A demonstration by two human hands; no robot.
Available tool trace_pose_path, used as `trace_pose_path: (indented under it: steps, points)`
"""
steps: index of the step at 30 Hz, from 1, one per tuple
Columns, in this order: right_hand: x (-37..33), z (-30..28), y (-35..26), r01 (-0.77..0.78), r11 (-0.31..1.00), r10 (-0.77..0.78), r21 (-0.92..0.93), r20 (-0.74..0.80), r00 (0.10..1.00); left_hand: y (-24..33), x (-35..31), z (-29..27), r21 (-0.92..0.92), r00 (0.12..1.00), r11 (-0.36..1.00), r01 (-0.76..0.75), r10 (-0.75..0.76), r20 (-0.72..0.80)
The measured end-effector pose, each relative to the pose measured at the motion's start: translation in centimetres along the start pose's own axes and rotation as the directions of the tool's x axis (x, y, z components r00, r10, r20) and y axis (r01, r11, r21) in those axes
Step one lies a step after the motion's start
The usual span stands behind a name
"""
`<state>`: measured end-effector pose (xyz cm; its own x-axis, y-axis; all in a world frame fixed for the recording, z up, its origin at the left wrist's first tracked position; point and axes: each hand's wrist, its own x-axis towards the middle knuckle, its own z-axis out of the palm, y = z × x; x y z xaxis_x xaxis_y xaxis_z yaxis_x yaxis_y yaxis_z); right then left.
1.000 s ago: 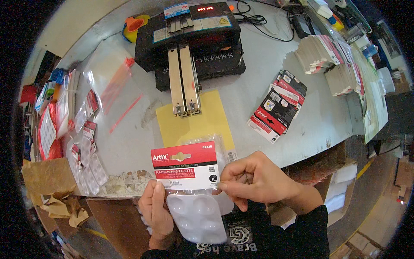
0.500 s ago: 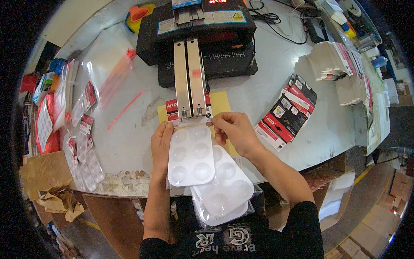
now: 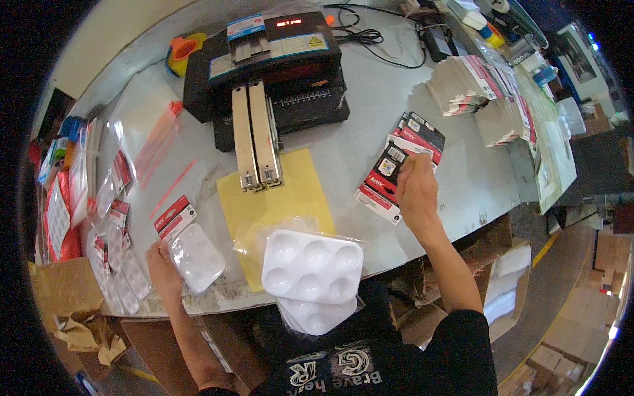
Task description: The person repeatedly picks plastic mixing palettes and red header cards, inserts the palettes into clear plastic bags, and seals them using a heat-sealing machine. The sealed packages are stacked on the table and placed into a cardboard box.
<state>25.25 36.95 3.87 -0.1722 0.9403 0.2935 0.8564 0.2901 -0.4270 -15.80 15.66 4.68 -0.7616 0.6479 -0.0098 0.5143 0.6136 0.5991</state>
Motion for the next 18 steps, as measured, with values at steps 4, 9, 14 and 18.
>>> trace_pose_path:
  steps: [4, 9, 14, 18]
  points:
    - [-2.7, 1.4, 1.2, 0.158, 0.949, -0.124, -0.274, 0.140, 0.982, 4.2, -6.3, 0.8, -0.091, 0.980, 0.978, -0.186, 0.179, -0.082]
    - [-2.8, 1.5, 0.6, 0.114, 0.944, -0.037, -0.310, 0.244, 0.969, 10.4, -12.4, 2.0, -0.288, 0.969, 0.943, -0.167, 0.211, 0.128]
    - [-3.2, 1.8, 1.7, 0.140, 0.953, -0.112, -0.267, 0.120, 0.986, 10.9, -13.0, 1.7, -0.475, 0.957, 0.877, 0.072, 0.074, 0.282]
    - [-3.6, 0.5, 0.7, 0.189, 0.950, -0.176, -0.250, 0.074, 0.982, 11.3, -13.8, 0.7, -0.780, 0.980, 0.624, 0.055, 0.116, 0.162]
